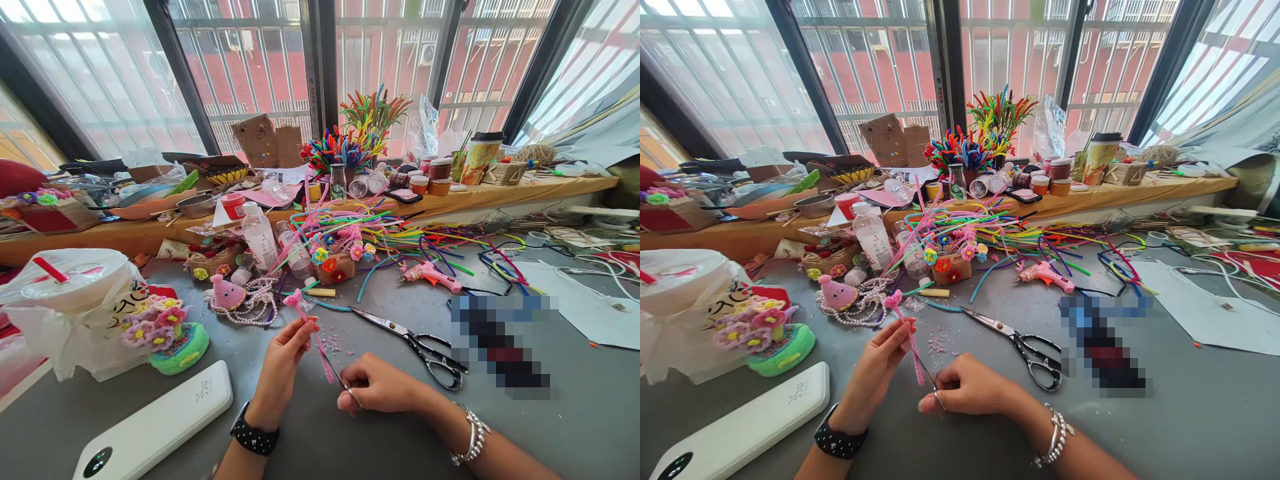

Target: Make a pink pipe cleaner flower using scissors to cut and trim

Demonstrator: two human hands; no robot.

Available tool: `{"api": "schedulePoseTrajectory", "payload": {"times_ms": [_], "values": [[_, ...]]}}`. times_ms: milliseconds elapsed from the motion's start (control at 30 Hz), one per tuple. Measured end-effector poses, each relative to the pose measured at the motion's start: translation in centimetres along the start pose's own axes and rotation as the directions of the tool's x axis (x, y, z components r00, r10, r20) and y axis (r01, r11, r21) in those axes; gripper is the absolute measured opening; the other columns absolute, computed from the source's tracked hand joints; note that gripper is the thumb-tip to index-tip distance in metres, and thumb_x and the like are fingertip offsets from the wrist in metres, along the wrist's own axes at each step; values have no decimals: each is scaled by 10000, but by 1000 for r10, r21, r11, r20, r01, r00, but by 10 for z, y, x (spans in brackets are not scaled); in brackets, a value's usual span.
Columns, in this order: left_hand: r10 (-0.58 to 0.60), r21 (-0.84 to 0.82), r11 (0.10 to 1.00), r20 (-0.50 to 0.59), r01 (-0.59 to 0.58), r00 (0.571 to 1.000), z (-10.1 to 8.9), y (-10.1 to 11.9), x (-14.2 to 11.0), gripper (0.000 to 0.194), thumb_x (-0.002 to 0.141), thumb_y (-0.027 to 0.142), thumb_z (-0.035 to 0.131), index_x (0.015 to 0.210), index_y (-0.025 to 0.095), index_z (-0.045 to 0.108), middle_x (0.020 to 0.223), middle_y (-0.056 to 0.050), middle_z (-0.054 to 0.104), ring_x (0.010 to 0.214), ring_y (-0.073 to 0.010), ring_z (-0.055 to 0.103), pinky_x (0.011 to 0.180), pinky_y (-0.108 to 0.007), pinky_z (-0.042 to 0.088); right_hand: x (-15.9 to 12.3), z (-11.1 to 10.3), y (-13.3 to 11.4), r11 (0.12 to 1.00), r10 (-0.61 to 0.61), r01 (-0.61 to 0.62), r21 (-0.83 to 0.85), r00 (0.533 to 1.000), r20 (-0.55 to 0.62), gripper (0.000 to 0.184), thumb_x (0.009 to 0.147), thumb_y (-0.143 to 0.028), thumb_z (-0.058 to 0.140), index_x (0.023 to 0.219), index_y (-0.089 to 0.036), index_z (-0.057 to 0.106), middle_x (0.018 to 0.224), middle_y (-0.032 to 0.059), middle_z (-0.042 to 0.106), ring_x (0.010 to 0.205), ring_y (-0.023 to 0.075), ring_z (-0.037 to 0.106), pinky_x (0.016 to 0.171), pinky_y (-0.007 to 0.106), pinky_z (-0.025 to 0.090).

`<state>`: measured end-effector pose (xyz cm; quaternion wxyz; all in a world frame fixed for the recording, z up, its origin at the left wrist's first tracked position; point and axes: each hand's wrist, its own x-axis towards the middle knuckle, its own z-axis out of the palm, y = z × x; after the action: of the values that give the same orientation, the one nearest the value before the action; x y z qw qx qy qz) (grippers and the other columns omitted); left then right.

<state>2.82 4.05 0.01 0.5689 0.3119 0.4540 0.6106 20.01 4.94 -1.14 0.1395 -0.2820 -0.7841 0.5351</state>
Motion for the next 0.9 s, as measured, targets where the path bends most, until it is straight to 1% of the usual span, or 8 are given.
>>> {"api": "schedulePoseTrajectory", "payload": {"times_ms": [200, 300, 400, 500, 600, 667, 733, 900], "values": [[26, -119, 992, -68, -34, 997, 2, 4, 1, 213, 540, 258, 724, 720, 149, 686, 632, 10, 602, 484, -29, 410, 495, -133, 379, 7, 12, 5, 999, 0, 7, 39, 986, -169, 434, 711, -467, 530, 446, -152, 392, 405, -72, 335, 415, 48, 263, 388, 187, 198], [40, -111, 993, -66, -47, 997, 3, 5, 0, 242, 578, 262, 702, 796, 160, 676, 682, 6, 605, 496, -31, 414, 503, -137, 378, 7, 14, 5, 1000, -12, 13, 0, 975, -224, 459, 706, -481, 532, 431, -160, 352, 407, -75, 310, 418, 49, 240, 388, 193, 189], [72, -12, 997, -48, -72, 996, 5, 4, -1, 250, 626, 285, 663, 847, 168, 662, 748, -13, 609, 527, -55, 433, 529, -165, 387, 7, 11, 4, 997, -30, 7, -78, 955, -296, 463, 697, -467, 552, 428, -163, 329, 414, -80, 263, 429, 53, 218, 394, 198, 180], [117, 161, 981, -16, -113, 993, 6, 2, -3, 203, 658, 331, 623, 767, 165, 668, 721, -22, 605, 552, -87, 451, 547, -187, 385, 6, 7, 2, 986, -45, -21, -167, 922, -385, 453, 713, -445, 544, 434, -163, 324, 427, -79, 260, 441, 57, 231, 420, 204, 187], [142, 351, 922, 89, -164, 986, 8, 0, -5, 195, 672, 357, 597, 661, 170, 649, 626, -11, 586, 556, -113, 462, 541, -196, 374, 6, 3, 2, 979, -30, -62, -193, 897, -440, 449, 728, -442, 522, 437, -164, 322, 439, -74, 274, 451, 61, 247, 432, 209, 191], [127, 436, 879, 176, -193, 976, 10, -1, -6, 177, 670, 344, 600, 650, 171, 633, 604, -3, 572, 582, -131, 479, 555, -202, 378, 6, 3, 2, 982, -14, -74, -175, 892, -453, 446, 730, -437, 519, 438, -166, 319, 440, -72, 269, 451, 62, 247, 429, 210, 189], [105, 490, 847, 230, -208, 968, 13, -1, -8, 156, 666, 323, 605, 654, 169, 622, 610, 0, 565, 606, -142, 488, 573, -209, 383, 6, 4, 3, 985, -9, -70, -156, 890, -457, 440, 724, -428, 528, 441, -168, 315, 438, -73, 266, 448, 63, 245, 425, 209, 184], [106, 533, 809, 281, -247, 954, 16, 1, -11, 133, 688, 291, 583, 638, 169, 604, 619, -3, 562, 613, -147, 488, 586, -212, 381, 7, 6, 5, 992, -15, -45, -119, 887, -462, 443, 715, -437, 539, 445, -166, 315, 435, -71, 261, 449, 64, 240, 422, 206, 176]]}}
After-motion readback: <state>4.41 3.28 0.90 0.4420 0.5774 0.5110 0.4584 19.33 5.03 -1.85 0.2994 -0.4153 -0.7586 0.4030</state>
